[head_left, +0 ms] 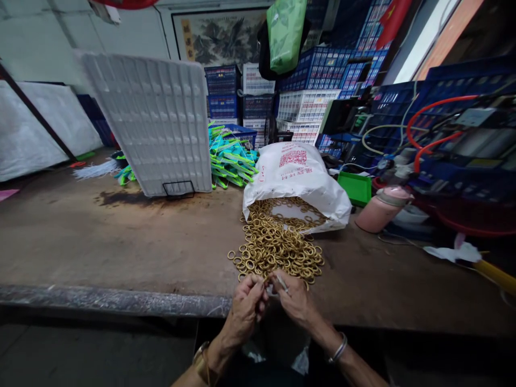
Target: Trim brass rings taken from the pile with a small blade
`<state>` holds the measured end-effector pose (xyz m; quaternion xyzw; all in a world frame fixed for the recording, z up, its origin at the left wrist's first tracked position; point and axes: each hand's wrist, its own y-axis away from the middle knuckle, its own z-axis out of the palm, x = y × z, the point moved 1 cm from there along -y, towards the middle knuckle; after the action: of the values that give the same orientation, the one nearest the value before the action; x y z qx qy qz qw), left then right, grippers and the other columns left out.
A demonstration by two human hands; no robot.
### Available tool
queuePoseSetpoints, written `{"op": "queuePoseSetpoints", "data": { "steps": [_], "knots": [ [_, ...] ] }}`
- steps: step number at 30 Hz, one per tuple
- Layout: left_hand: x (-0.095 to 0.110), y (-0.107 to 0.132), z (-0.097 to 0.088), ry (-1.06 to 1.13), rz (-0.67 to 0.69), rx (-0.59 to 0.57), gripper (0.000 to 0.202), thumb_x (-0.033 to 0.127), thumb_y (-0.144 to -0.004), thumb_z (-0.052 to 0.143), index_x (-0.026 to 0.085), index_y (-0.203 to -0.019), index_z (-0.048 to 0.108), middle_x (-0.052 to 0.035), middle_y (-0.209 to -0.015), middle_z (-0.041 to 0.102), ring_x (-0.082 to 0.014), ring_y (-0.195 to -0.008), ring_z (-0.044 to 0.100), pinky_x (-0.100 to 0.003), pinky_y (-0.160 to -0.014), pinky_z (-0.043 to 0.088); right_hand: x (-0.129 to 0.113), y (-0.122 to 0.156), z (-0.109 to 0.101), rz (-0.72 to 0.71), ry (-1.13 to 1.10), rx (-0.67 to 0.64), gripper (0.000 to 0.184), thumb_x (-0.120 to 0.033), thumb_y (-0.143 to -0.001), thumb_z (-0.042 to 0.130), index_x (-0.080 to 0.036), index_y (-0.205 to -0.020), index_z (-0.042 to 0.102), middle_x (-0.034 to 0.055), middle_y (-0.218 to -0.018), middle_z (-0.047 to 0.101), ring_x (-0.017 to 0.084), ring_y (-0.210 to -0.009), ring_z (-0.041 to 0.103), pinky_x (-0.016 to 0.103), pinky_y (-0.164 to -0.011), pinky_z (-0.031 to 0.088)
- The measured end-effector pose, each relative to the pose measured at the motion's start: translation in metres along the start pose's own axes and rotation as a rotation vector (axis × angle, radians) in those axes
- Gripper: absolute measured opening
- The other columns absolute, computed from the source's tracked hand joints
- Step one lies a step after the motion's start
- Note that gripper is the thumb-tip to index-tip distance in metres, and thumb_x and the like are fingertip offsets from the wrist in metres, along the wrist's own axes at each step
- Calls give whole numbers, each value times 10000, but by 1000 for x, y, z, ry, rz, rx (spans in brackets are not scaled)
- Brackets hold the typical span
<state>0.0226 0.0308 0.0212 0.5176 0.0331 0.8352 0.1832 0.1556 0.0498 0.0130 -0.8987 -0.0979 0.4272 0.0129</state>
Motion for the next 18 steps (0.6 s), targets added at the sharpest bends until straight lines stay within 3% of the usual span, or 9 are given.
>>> {"op": "queuePoseSetpoints", "data": {
  "steps": [5, 10, 15, 18],
  "knots": [
    [-2, -1, -3, -17, 11, 45, 353, 486, -683, 580, 176, -721, 418, 84, -512, 446, -11, -355, 308, -132, -344, 211, -4, 8, 5, -94, 277, -64, 222, -44, -589, 341, -197, -681, 473, -11, -616, 528, 114, -568, 441, 211, -552, 281],
    [-3, -2, -5, -69, 71, 57, 361, 502, -675, 576, 167, -704, 445, 88, -486, 427, -16, -354, 297, -145, -357, 235, -10, 9, 7, -125, 377, -74, 264, -32, -597, 333, -195, -738, 485, 10, -677, 572, 126, -612, 488, 221, -567, 266],
    [-2, -1, -7, -79, 41, 86, 380, 523, -660, 578, 171, -684, 436, 84, -478, 428, -18, -354, 296, -148, -359, 217, -8, 8, 9, -118, 441, -75, 292, -33, -596, 360, -188, -800, 499, 16, -690, 586, 132, -629, 510, 223, -563, 261],
    [3, 11, -4, -90, 28, 57, 360, 500, -684, 573, 165, -679, 442, 73, -487, 438, -17, -364, 308, -148, -362, 212, -2, 2, 4, -35, 524, -81, 229, -50, -650, 378, -186, -779, 508, 17, -646, 583, 130, -593, 511, 226, -531, 241]
  ]
}}
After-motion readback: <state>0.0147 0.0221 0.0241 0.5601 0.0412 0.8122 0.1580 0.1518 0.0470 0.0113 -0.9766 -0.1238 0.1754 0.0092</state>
